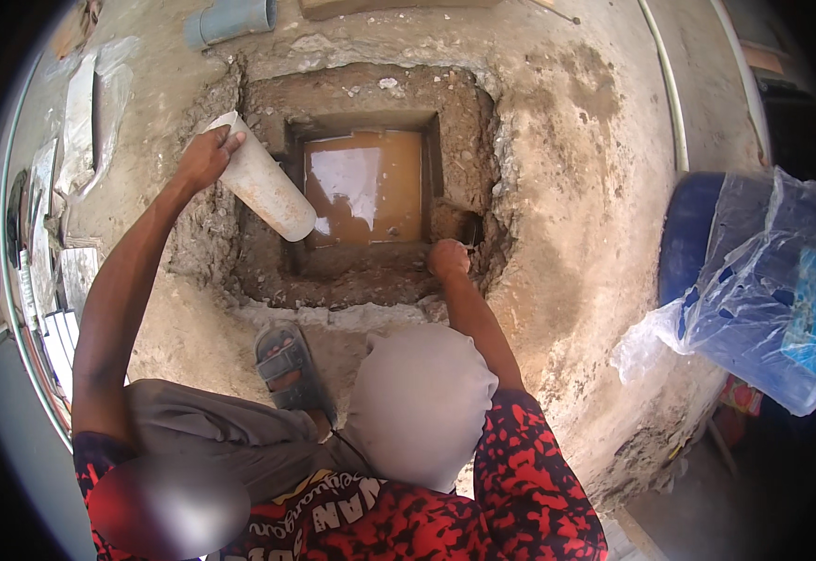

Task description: The person repairs a sewer drain by inserting a section of pipe and applying mortar around the edges using a small trowel and their hands.

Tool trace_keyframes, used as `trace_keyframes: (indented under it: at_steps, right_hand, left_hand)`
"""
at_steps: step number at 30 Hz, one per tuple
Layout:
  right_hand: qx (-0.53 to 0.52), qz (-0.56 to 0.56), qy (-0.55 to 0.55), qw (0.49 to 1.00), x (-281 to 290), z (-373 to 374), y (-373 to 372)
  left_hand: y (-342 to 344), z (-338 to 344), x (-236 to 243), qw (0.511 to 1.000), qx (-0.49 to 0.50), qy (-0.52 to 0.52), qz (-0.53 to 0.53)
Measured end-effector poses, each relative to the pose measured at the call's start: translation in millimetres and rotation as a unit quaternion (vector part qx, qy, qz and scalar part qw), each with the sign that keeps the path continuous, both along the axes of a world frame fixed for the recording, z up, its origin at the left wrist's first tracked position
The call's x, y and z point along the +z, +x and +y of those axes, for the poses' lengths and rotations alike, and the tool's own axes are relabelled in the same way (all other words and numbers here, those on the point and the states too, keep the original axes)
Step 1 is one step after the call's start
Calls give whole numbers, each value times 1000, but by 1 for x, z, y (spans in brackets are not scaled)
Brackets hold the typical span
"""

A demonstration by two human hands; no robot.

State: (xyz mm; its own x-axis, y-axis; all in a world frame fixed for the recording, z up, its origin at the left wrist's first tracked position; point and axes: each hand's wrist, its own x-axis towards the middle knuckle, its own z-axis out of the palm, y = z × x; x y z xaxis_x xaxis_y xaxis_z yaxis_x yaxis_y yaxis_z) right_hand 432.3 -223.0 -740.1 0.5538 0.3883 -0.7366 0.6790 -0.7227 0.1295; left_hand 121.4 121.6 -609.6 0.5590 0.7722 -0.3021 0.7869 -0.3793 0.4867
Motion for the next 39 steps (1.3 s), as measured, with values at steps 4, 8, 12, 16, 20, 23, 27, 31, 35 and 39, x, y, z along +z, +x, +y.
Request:
trace_keyframes:
  at_steps: [4, 8, 12, 16, 20, 23, 27, 31, 35, 39]
  right_hand:
    - [18, -17, 15, 1000, 5, 2, -3]
    - [65, 11, -24, 998, 15, 0, 0]
    - [74, 8, -26, 997, 28, 24, 12]
    - [215, 33, 68, 974, 30, 19, -16]
    - [226, 55, 19, 972, 53, 38, -38]
    - [173, 12, -36, 984, 40, 24, 7]
    - [123, -38, 0, 992, -2, -18, 32]
    - [250, 40, 71, 965, 23, -1, -14]
    - [280, 36, -2, 959, 52, 22, -21]
    - [244, 15, -60, 968, 13, 20, 23]
  left_hand:
    - [4, 4, -6, 1000, -6, 0, 5]
    - [12, 5, 1, 1000, -12, -23, -5]
    - [25, -7, 0, 999, -32, 2, -14]
    - [26, -14, 2, 999, -38, -7, -18]
    - [5, -5, -3, 999, -52, -10, 4]
    - [14, 0, 2, 999, -45, 4, -7]
    - [25, -12, -4, 999, -38, -7, 2]
    - [8, -5, -2, 998, -58, 4, 10]
    - [4, -9, 5, 998, -50, -19, 13]
    - [15, -10, -7, 998, -61, -10, -26]
